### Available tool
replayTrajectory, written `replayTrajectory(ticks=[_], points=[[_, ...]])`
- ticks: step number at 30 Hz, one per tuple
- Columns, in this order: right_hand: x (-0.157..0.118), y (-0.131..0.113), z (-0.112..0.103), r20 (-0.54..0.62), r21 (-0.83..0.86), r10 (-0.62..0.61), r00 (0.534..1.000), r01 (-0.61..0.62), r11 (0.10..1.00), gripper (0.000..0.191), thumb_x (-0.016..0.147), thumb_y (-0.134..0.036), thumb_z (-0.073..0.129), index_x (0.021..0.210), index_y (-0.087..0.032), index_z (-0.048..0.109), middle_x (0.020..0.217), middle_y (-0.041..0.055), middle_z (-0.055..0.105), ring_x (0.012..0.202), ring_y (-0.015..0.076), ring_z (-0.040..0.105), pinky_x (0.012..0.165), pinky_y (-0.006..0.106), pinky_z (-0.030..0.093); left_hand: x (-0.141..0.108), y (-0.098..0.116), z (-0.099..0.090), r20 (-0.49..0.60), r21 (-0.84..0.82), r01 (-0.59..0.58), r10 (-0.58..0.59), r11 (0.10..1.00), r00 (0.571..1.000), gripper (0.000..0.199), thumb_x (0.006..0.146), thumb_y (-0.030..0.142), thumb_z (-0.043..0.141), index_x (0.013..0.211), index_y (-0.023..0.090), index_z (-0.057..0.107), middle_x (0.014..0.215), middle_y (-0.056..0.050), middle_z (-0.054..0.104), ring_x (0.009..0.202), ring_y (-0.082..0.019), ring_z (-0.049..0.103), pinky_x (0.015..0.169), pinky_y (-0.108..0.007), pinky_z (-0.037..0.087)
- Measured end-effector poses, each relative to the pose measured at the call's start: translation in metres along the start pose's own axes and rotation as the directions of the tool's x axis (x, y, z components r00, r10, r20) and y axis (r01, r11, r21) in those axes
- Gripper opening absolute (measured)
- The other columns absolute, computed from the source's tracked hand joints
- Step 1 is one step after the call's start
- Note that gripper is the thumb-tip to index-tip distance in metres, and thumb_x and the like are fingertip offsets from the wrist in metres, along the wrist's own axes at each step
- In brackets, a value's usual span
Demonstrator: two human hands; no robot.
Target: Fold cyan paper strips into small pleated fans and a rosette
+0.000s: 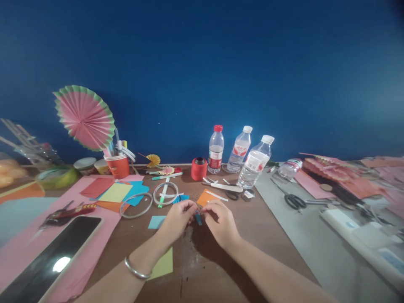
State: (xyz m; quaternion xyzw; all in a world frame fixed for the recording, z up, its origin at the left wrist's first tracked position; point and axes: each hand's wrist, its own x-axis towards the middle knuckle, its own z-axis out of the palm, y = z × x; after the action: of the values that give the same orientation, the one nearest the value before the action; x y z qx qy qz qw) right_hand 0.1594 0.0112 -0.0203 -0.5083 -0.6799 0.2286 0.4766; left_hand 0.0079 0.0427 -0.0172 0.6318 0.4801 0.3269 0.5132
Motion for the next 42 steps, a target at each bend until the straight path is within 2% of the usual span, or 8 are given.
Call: replayTrajectory(ticks=[8, 16, 20, 24, 28, 34, 42], points=[[0.002, 0.002, 0.003, 0.040, -0.087, 0.056, 0.998, -0.053, 0.995, 0.010, 0.073, -0.022, 0.054, 0.072, -0.019, 0.064, 0.071, 0.0012, 0.057, 0.069, 0.0140, 0.052, 0.063, 0.022, 0.038, -0.004, 0.005, 0.002, 0.038, 0.028, -0.046, 0.045, 0.999, 0.998, 0.027, 0.077, 0.040, 0.046, 0.073, 0.015, 0.055, 0.056, 0.004, 0.047, 0.051, -0.009, 0.040, 0.048, -0.020, 0.030], [0.005, 0.003, 0.003, 0.049, -0.130, 0.099, 0.994, -0.092, 0.987, 0.012, 0.075, -0.017, 0.046, 0.063, -0.018, 0.049, 0.067, -0.0009, 0.052, 0.067, 0.0132, 0.048, 0.061, 0.022, 0.035, -0.007, 0.015, 0.002, 0.001, 0.158, -0.098, 0.100, 0.983, 0.995, 0.023, 0.076, 0.036, 0.045, 0.070, 0.016, 0.056, 0.060, 0.002, 0.052, 0.056, -0.012, 0.045, 0.053, -0.022, 0.034], [0.006, 0.006, 0.003, 0.036, -0.114, 0.133, 0.990, -0.128, 0.985, 0.012, 0.075, -0.016, 0.044, 0.063, -0.019, 0.047, 0.068, -0.0016, 0.051, 0.066, 0.0129, 0.048, 0.060, 0.022, 0.034, -0.009, 0.020, 0.002, 0.003, 0.191, -0.091, 0.092, 0.977, 0.996, 0.022, 0.076, 0.034, 0.044, 0.070, 0.017, 0.057, 0.061, 0.002, 0.055, 0.055, -0.012, 0.047, 0.052, -0.022, 0.035], [0.008, 0.010, 0.002, 0.010, -0.113, 0.157, 0.988, -0.155, 0.981, 0.012, 0.074, -0.018, 0.044, 0.063, -0.019, 0.048, 0.067, -0.0017, 0.051, 0.064, 0.0132, 0.047, 0.059, 0.023, 0.034, -0.006, 0.017, 0.001, -0.010, 0.140, -0.069, 0.071, 0.988, 0.997, 0.017, 0.076, 0.029, 0.046, 0.081, 0.018, 0.057, 0.062, 0.002, 0.056, 0.054, -0.012, 0.049, 0.052, -0.022, 0.036], [0.010, 0.016, 0.000, -0.024, -0.115, 0.157, 0.987, -0.159, 0.981, 0.011, 0.073, -0.017, 0.044, 0.063, -0.019, 0.050, 0.066, -0.0007, 0.053, 0.065, 0.0140, 0.048, 0.059, 0.023, 0.034, -0.004, 0.010, 0.000, -0.029, 0.054, -0.077, 0.079, 0.996, 0.996, 0.021, 0.074, 0.027, 0.049, 0.094, 0.018, 0.052, 0.066, 0.002, 0.056, 0.059, -0.013, 0.052, 0.055, -0.023, 0.039], [0.012, 0.019, -0.001, -0.045, -0.126, 0.176, 0.983, -0.181, 0.975, 0.013, 0.071, -0.018, 0.044, 0.062, -0.018, 0.052, 0.063, -0.0010, 0.053, 0.062, 0.0131, 0.048, 0.056, 0.022, 0.034, -0.006, 0.007, 0.000, -0.090, 0.102, -0.114, 0.124, 0.988, 0.988, 0.017, 0.074, 0.023, 0.048, 0.089, 0.018, 0.053, 0.070, 0.000, 0.058, 0.065, -0.015, 0.055, 0.060, -0.025, 0.041], [0.013, 0.018, -0.005, -0.068, -0.169, 0.156, 0.985, -0.166, 0.972, 0.013, 0.071, -0.017, 0.043, 0.061, -0.018, 0.052, 0.064, -0.0005, 0.053, 0.061, 0.0129, 0.048, 0.056, 0.022, 0.034, -0.008, 0.009, 0.001, -0.118, 0.146, -0.126, 0.143, 0.981, 0.983, 0.016, 0.074, 0.024, 0.046, 0.088, 0.018, 0.053, 0.067, 0.001, 0.056, 0.061, -0.014, 0.053, 0.058, -0.025, 0.039]])
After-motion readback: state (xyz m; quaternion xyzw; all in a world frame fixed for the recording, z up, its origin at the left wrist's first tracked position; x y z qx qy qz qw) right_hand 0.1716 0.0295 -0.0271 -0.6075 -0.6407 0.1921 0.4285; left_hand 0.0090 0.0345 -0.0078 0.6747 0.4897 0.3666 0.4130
